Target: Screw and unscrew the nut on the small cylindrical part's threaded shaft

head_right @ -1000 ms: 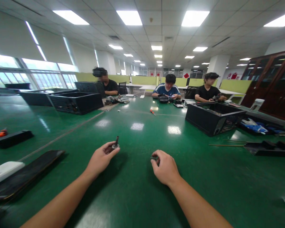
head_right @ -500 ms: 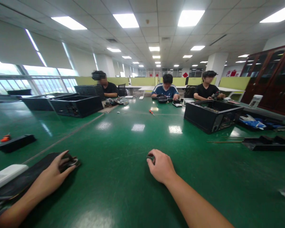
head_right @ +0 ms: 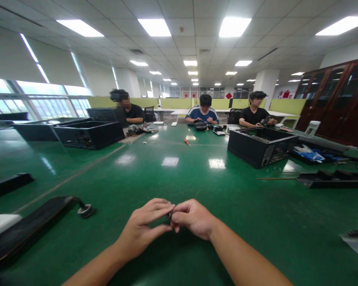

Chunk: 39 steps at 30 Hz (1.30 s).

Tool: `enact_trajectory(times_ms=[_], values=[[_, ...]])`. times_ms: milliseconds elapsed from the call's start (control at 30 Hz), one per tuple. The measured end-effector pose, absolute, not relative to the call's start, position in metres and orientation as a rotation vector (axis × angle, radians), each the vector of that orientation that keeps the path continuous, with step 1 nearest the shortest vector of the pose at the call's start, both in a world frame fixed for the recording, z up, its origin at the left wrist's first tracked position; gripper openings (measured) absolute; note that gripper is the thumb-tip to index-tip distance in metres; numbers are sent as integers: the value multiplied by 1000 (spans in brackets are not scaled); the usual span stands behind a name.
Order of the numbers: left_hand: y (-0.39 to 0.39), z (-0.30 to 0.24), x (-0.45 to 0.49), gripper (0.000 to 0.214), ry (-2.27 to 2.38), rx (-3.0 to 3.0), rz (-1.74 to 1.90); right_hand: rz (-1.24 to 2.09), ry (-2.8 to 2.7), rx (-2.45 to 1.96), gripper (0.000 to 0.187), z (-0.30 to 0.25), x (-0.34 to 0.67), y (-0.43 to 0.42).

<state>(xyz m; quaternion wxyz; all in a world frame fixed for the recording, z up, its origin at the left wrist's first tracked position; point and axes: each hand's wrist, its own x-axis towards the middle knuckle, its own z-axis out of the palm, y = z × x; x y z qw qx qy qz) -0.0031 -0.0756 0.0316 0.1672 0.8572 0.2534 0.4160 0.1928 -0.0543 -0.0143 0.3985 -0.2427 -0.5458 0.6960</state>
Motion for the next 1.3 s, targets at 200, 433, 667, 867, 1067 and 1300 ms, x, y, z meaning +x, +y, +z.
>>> enact_trajectory(times_ms=[200, 433, 667, 867, 1067, 1300], values=[[-77, 27, 7, 13, 809, 2153, 1327, 1773, -1409, -561, 37, -17, 192, -51], [-61, 55, -89, 38, 1834, 1868, 1484, 1658, -1517, -848, 43, -15, 204, -39], [-58, 71, -179, 44, 2612, 1753, 1175, 1644, -1529, -855, 45, -17, 205, -35], [-58, 60, -183, 43, 2582, 1734, 1099, 1648, -1531, -861, 49, -20, 206, -33], [-52, 56, -192, 47, 2636, 1718, 923, 1660, -1535, -857, 48, -19, 207, -33], [-39, 38, -213, 49, 2618, 1663, 567, 1673, -1532, -845, 46, -20, 208, -33]])
